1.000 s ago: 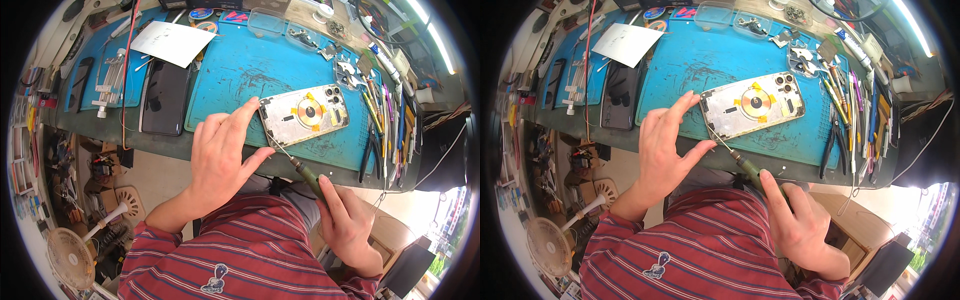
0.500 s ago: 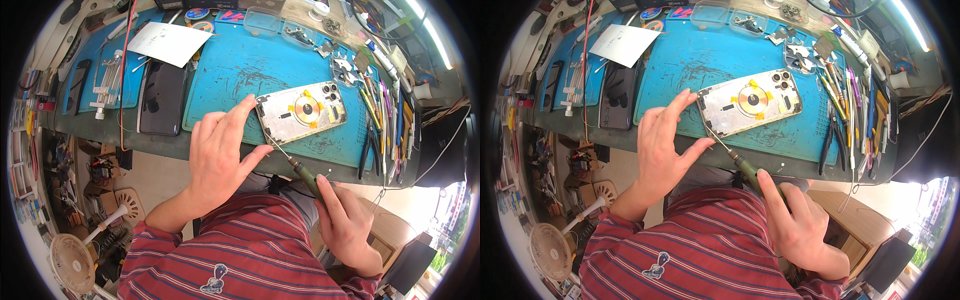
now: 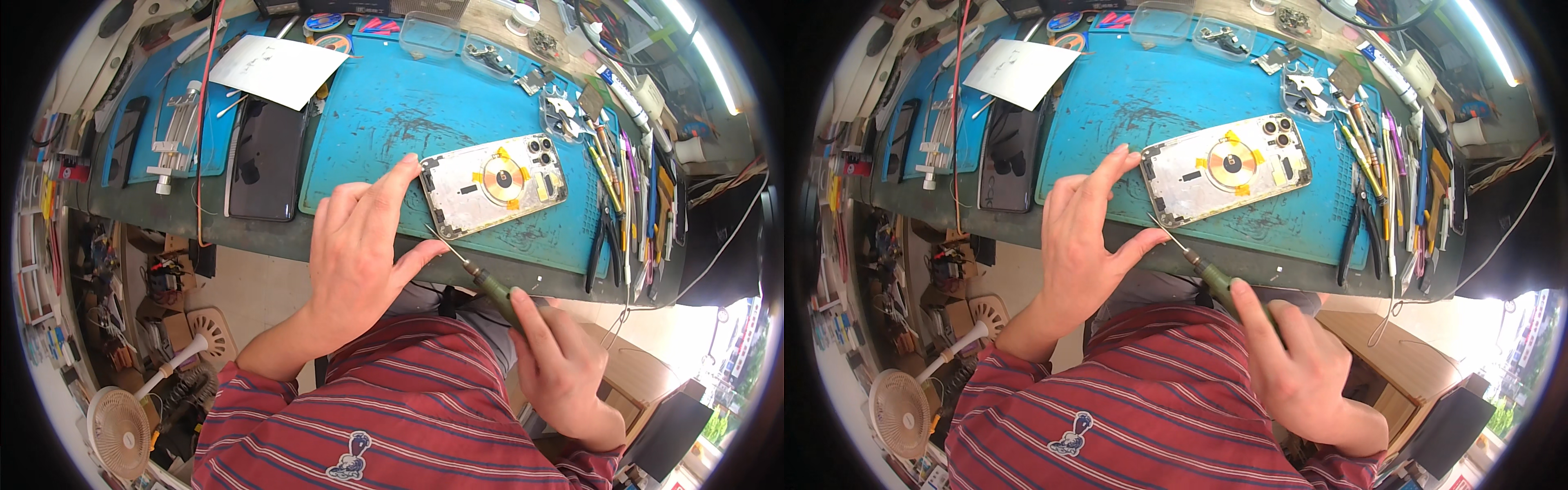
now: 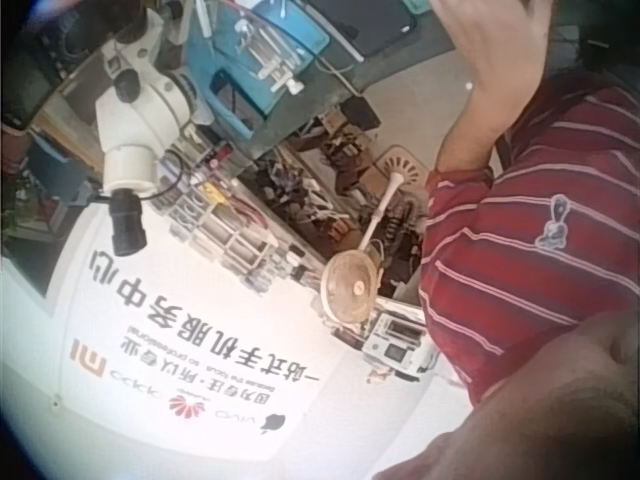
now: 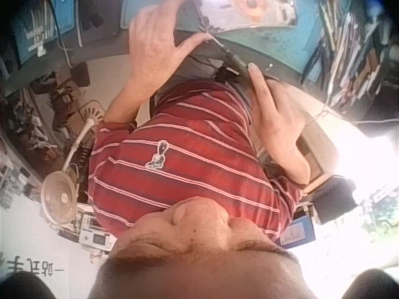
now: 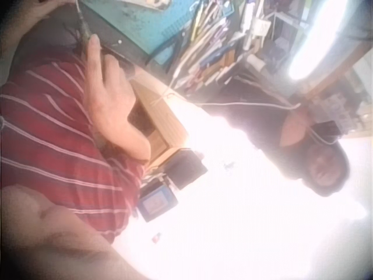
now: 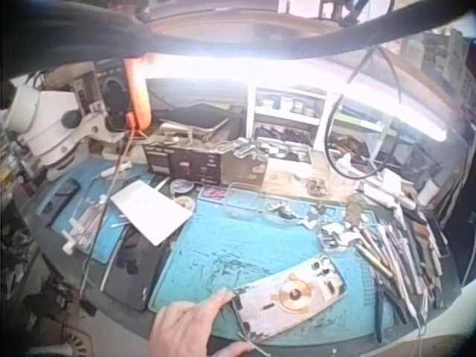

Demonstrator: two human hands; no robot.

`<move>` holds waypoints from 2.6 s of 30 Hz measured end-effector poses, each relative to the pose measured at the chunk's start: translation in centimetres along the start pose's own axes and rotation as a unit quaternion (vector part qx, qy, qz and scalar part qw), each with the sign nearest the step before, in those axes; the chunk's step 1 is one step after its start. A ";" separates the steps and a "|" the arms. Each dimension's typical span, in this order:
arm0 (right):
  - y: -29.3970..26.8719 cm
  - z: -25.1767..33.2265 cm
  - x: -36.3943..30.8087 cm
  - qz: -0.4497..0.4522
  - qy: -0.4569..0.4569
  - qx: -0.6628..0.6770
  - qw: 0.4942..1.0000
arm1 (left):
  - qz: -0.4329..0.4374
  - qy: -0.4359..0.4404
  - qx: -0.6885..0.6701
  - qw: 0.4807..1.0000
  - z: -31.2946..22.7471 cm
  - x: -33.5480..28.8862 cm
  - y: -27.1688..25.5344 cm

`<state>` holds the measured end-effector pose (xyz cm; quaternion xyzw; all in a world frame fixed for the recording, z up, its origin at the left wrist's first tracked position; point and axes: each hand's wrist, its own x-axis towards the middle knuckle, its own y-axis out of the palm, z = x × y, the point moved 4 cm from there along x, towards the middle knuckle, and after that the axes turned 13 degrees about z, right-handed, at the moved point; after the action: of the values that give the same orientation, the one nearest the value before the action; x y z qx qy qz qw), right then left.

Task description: The person uses a soldering iron to work on the internal components of a disassembled smartphone placed on a blue mat. They repeatedly apply the soldering iron to the phone's circuitry while holding the device steady with their other hand.

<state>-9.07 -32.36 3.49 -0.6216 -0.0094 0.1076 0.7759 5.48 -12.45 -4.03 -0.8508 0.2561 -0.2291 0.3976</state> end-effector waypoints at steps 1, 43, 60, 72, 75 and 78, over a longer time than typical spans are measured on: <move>-0.5 -0.3 0.0 -0.007 0.014 0.010 1.000 | 0.003 0.000 -0.001 1.000 0.1 -0.1 0.0; -0.5 -7.2 -2.4 -0.106 -0.013 0.065 0.992 | 0.015 0.002 -0.021 1.000 0.4 -1.5 -5.4; -1.1 -7.8 1.9 -0.052 -0.054 0.032 0.997 | 0.099 0.140 -0.061 0.983 2.3 6.2 -2.3; -0.8 -7.6 4.2 -0.036 -0.070 0.035 0.996 | 0.036 0.048 0.004 0.998 2.5 3.4 -2.7; -0.7 -7.6 4.3 -0.017 -0.083 0.030 0.996 | 0.041 0.038 0.023 0.998 2.6 3.3 -2.3; -0.6 -7.6 4.4 -0.015 -0.086 0.033 0.996 | 0.041 0.036 0.030 0.998 2.7 3.3 -2.1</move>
<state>-3.58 -39.01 1.87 -0.5836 -0.0824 0.1493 0.7940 10.10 -11.77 -3.27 -0.8184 0.2978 -0.2505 0.4227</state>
